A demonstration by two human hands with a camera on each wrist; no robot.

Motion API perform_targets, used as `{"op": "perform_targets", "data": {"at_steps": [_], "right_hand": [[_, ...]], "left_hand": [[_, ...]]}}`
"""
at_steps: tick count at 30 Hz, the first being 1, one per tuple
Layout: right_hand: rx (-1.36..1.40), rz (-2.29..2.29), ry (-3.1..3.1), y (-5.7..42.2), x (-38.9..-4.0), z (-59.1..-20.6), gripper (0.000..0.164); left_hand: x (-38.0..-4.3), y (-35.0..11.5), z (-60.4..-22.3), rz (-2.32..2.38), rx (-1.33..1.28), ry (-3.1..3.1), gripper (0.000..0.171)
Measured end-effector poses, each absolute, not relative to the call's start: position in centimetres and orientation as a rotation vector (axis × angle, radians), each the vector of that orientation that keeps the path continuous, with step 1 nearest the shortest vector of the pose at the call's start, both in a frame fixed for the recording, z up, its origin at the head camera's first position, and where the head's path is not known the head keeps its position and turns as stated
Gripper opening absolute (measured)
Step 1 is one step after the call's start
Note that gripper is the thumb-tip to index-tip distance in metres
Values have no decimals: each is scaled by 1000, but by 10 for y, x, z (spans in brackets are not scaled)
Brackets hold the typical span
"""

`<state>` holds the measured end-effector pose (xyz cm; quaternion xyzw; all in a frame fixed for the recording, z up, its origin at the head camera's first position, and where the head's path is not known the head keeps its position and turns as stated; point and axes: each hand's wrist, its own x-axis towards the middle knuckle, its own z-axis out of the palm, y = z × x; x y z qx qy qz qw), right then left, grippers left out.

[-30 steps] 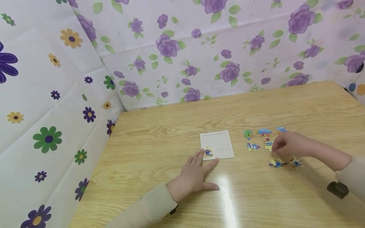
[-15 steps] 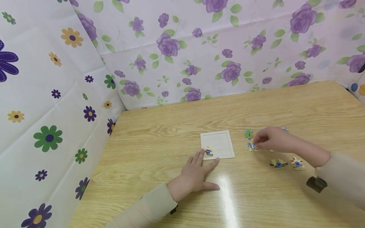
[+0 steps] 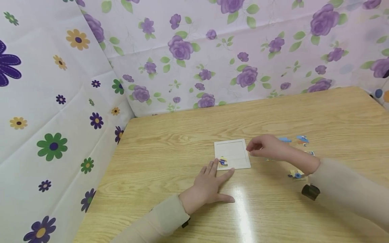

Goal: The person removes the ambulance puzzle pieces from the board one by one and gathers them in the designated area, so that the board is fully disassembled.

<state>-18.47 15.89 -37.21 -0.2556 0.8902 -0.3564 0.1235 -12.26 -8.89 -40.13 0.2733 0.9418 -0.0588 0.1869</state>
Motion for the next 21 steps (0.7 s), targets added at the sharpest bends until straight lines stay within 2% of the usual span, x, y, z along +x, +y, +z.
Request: {"op": "perform_targets", "data": {"at_steps": [21], "right_hand": [[-812, -1065, 2529, 101, -199, -398, 23]], "left_hand": [[-122, -90, -403, -233, 757, 2660, 88]]}}
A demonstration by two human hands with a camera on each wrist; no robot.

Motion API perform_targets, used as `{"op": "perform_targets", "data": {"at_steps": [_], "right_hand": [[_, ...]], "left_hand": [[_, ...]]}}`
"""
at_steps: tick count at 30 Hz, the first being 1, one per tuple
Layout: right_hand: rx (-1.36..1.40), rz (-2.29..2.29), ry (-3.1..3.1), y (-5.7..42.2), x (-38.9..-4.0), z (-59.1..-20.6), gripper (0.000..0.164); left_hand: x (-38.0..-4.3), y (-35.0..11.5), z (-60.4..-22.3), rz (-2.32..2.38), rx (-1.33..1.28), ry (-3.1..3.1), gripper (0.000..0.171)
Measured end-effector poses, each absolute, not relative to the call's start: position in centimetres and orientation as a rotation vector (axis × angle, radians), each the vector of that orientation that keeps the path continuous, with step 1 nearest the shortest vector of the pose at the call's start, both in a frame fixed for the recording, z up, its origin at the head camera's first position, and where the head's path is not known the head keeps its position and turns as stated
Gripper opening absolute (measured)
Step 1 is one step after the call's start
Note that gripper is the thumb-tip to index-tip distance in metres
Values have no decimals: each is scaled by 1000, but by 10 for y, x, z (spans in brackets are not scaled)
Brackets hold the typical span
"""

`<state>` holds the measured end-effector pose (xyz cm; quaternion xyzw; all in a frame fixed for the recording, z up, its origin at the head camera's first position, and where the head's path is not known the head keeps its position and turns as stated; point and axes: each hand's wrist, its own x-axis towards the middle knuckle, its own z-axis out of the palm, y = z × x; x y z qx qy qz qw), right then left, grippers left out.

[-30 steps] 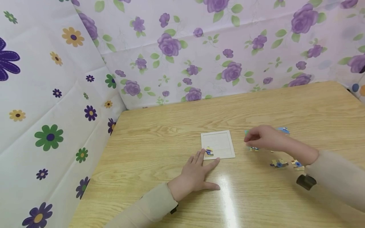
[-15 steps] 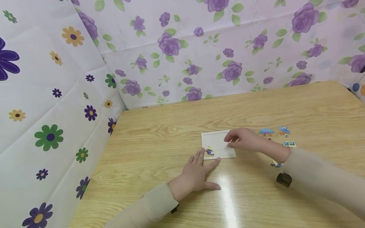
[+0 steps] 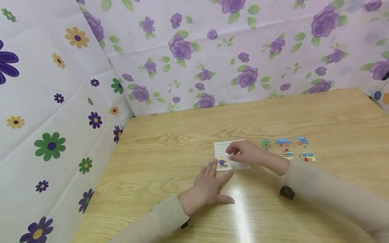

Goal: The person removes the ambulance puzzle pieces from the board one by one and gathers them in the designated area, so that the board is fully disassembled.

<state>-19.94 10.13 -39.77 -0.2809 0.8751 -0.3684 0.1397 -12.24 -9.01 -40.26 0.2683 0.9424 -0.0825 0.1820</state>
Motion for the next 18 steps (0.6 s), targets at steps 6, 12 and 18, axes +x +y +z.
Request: {"op": "perform_targets", "data": {"at_steps": [6, 12, 18], "right_hand": [[-803, -1049, 2521, 90, -199, -406, 27], [-741, -1074, 2457, 81, -194, -407, 34], [-717, -1088, 2440, 78, -194, -405, 32]], "left_hand": [[-122, -90, -403, -260, 765, 2660, 88], [-122, -90, -404, -263, 772, 2667, 86], [-122, -91, -404, -254, 770, 2666, 86]]}}
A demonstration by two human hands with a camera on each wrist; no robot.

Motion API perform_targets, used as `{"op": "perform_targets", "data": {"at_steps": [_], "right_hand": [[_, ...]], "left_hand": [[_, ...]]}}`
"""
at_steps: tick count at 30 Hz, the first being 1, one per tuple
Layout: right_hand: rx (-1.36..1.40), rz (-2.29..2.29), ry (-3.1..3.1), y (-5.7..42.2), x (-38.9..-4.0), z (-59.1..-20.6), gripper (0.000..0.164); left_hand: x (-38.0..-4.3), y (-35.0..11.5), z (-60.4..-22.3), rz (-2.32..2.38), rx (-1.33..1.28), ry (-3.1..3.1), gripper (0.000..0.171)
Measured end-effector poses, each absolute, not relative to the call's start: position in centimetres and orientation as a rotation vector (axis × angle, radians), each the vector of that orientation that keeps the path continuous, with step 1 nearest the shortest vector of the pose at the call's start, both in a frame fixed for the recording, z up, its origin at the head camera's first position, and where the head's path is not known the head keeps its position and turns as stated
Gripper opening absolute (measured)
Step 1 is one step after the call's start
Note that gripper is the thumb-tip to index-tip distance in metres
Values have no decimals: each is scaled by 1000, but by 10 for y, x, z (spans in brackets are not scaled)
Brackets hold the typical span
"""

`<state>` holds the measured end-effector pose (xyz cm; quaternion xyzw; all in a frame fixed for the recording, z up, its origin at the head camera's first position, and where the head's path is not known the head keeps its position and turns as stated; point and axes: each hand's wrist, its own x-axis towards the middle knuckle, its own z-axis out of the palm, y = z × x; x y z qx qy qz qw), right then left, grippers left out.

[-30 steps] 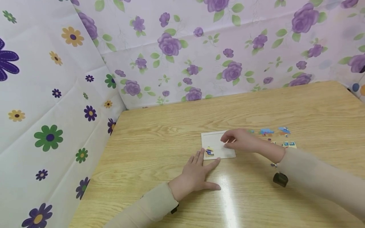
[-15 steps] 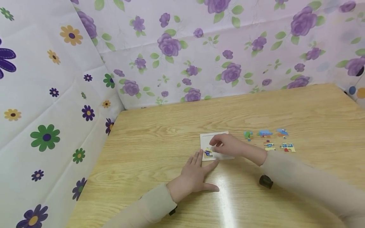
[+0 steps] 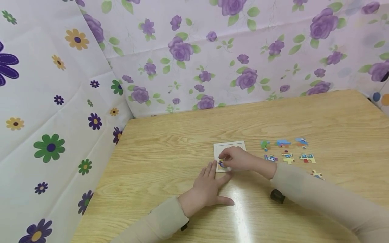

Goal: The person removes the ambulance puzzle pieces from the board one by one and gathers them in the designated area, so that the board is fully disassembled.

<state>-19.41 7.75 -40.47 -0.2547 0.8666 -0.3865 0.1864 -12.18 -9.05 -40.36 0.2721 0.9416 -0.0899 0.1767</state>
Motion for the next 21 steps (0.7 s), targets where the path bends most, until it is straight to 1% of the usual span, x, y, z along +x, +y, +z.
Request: {"op": "perform_targets", "data": {"at_steps": [7, 14, 21], "right_hand": [[-736, -1120, 2473, 76, -196, -406, 25], [-686, -1195, 2523, 73, -198, -409, 18], [-695, -1295, 2594, 70, -198, -412, 8]], "left_hand": [[-122, -90, -403, -261, 770, 2661, 87], [-122, -90, -404, -260, 769, 2665, 86], [-122, -90, -403, -240, 760, 2663, 87]]}}
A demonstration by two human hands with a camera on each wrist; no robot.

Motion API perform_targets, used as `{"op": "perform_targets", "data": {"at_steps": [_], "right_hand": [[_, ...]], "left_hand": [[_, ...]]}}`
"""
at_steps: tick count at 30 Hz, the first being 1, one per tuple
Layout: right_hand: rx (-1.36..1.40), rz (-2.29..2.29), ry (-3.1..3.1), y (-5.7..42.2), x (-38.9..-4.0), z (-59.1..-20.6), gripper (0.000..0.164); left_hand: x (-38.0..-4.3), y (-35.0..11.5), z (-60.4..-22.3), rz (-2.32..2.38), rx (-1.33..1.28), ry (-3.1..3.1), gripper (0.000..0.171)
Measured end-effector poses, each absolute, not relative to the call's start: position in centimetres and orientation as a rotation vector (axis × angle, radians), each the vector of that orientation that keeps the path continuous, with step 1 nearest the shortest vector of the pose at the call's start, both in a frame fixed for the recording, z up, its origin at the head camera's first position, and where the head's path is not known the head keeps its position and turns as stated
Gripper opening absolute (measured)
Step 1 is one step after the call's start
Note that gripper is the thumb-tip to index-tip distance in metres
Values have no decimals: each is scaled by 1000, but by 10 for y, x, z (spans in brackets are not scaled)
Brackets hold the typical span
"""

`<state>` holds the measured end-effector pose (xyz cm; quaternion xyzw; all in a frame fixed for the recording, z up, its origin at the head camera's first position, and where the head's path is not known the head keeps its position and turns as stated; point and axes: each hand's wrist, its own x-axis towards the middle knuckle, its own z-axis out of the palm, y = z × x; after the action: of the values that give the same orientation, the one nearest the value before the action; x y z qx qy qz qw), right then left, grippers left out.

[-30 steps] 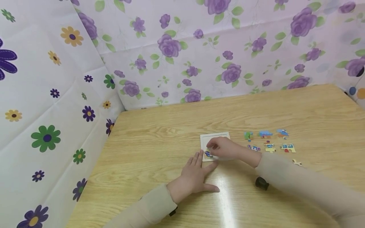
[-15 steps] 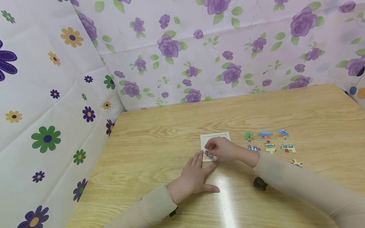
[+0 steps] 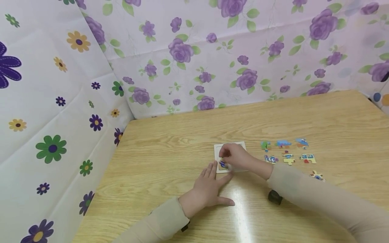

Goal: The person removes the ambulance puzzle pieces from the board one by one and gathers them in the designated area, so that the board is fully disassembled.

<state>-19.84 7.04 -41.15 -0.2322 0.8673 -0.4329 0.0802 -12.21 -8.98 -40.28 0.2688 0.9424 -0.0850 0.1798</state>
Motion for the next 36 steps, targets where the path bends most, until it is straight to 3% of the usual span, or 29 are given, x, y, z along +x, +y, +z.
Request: {"op": "perform_targets", "data": {"at_steps": [13, 36], "right_hand": [[-640, -1333, 2585, 82, -197, -402, 7], [-552, -1296, 2589, 151, -185, -379, 2]], "left_hand": [[-123, -89, -404, -230, 766, 2656, 88], [-122, -90, -403, -159, 755, 2655, 89]]}}
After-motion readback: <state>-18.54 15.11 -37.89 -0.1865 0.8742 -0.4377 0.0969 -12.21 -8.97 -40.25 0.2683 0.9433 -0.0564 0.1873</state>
